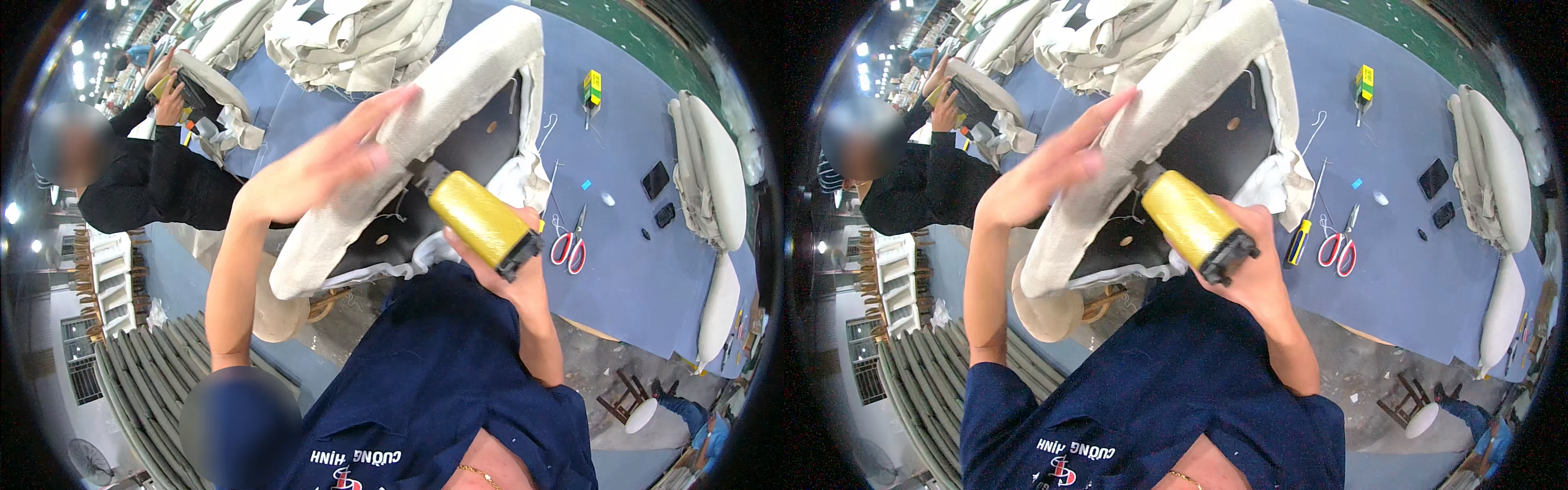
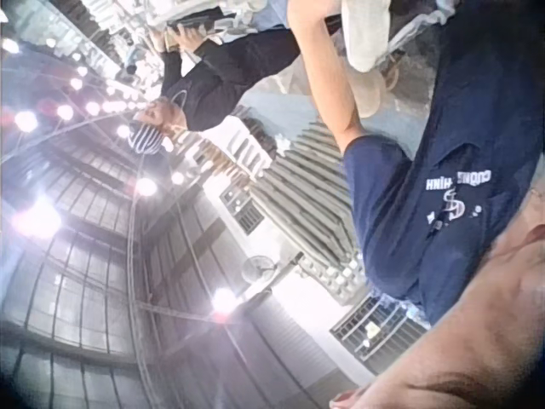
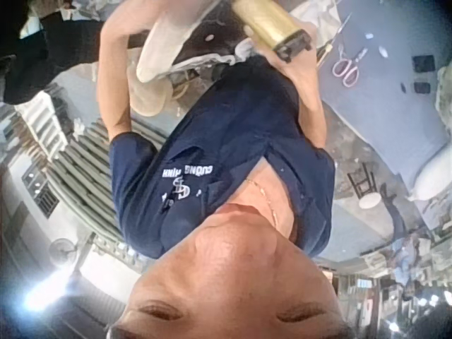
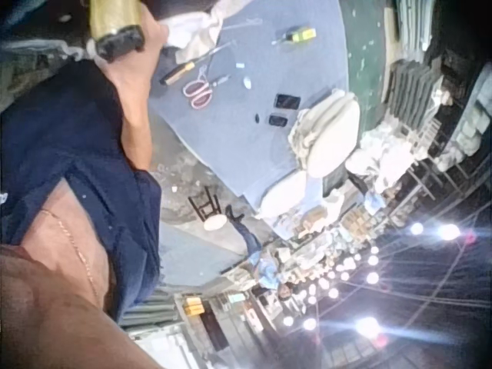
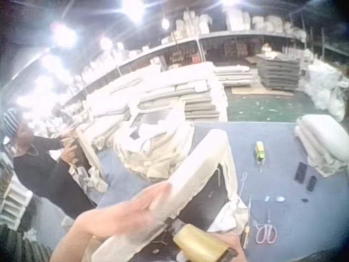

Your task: The person staples fabric onto foam cushions using a staple gun. They repeatedly pull the fabric taut, apply staples, and trim excess material with scissors. The person works on multiple cushion pieces at a table in a workshop.

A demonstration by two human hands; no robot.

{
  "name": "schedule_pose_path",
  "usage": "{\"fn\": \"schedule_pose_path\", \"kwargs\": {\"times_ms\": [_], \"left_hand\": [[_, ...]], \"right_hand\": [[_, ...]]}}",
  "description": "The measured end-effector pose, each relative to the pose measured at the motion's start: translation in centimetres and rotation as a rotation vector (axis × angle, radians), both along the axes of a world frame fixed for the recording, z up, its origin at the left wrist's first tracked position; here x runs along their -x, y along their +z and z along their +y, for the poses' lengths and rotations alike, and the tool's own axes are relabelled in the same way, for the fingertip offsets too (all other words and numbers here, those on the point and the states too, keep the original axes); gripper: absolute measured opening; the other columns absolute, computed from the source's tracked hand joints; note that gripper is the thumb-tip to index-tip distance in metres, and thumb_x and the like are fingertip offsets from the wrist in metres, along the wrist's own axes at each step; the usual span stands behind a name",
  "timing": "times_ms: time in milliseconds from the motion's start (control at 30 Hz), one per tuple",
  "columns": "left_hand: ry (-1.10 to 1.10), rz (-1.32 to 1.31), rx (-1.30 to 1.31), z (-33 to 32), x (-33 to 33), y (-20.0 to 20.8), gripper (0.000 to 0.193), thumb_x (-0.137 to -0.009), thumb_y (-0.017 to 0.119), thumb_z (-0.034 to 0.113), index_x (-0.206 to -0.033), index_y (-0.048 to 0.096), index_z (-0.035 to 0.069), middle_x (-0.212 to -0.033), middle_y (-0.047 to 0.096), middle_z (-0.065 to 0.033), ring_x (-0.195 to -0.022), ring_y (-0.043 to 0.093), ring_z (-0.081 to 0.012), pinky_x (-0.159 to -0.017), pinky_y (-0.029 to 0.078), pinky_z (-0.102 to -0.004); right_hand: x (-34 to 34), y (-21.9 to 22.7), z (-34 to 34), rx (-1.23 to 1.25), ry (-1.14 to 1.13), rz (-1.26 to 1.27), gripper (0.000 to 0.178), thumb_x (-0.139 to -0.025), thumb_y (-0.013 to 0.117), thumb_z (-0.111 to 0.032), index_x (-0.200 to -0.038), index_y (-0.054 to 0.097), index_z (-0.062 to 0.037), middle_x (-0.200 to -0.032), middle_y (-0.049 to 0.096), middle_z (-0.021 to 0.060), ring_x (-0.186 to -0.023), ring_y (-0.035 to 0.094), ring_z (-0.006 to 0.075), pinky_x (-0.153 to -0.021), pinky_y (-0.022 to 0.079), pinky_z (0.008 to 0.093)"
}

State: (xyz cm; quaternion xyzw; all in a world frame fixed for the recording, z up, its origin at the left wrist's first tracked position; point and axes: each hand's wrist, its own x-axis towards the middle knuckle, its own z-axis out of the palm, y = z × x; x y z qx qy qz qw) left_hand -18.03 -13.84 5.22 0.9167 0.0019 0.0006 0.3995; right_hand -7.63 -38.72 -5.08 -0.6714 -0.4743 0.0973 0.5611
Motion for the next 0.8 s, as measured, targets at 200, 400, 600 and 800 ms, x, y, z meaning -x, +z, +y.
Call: {"fn": "schedule_pose_path", "kwargs": {"times_ms": [200,400,600,800], "left_hand": [[0.530,0.407,0.528,0.1,1.7,-3.7,0.068,-0.110,0.035,0.049,-0.156,0.036,-0.001,-0.150,0.052,-0.0161,-0.141,0.045,-0.0258,-0.119,0.030,-0.0369],[0.474,0.141,-0.141,-1.6,4.1,-2.8,0.059,-0.112,0.028,0.045,-0.153,0.034,0.002,-0.147,0.052,-0.0260,-0.136,0.052,-0.0419,-0.111,0.040,-0.0450],[0.564,-0.019,-0.556,-2.8,4.8,-4.4,0.060,-0.103,0.057,0.023,-0.156,0.033,0.011,-0.134,0.056,-0.0244,-0.105,0.064,-0.0452,-0.084,0.051,-0.0515],[0.444,-0.043,-0.609,-3.3,4.2,-4.1,0.074,-0.096,0.065,0.015,-0.160,0.029,0.018,-0.134,0.052,-0.0220,-0.089,0.066,-0.0454,-0.074,0.054,-0.0486]], "right_hand": [[1.0,-0.6,0.9,-0.006,-0.106,-0.076,0.023,-0.081,0.083,-0.016,-0.101,0.076,-0.0052,-0.085,0.075,0.0082,-0.072,0.071,0.0252,-0.071,0.050,0.0337],[1.9,-2.8,4.1,-0.081,-0.085,-0.085,0.028,-0.077,0.083,-0.014,-0.099,0.073,-0.0016,-0.090,0.073,0.0101,-0.083,0.066,0.0280,-0.077,0.046,0.0345],[1.3,-1.9,5.4,-0.140,0.040,-0.034,0.039,-0.062,0.080,-0.009,-0.098,0.067,0.0032,-0.078,0.068,0.0170,-0.068,0.067,0.0357,-0.062,0.048,0.0358],[1.4,-1.1,3.8,0.015,0.055,-0.173,0.032,-0.076,0.084,-0.020,-0.104,0.074,-0.0056,-0.087,0.074,0.0071,-0.079,0.066,0.0255,-0.077,0.044,0.0345]]}}
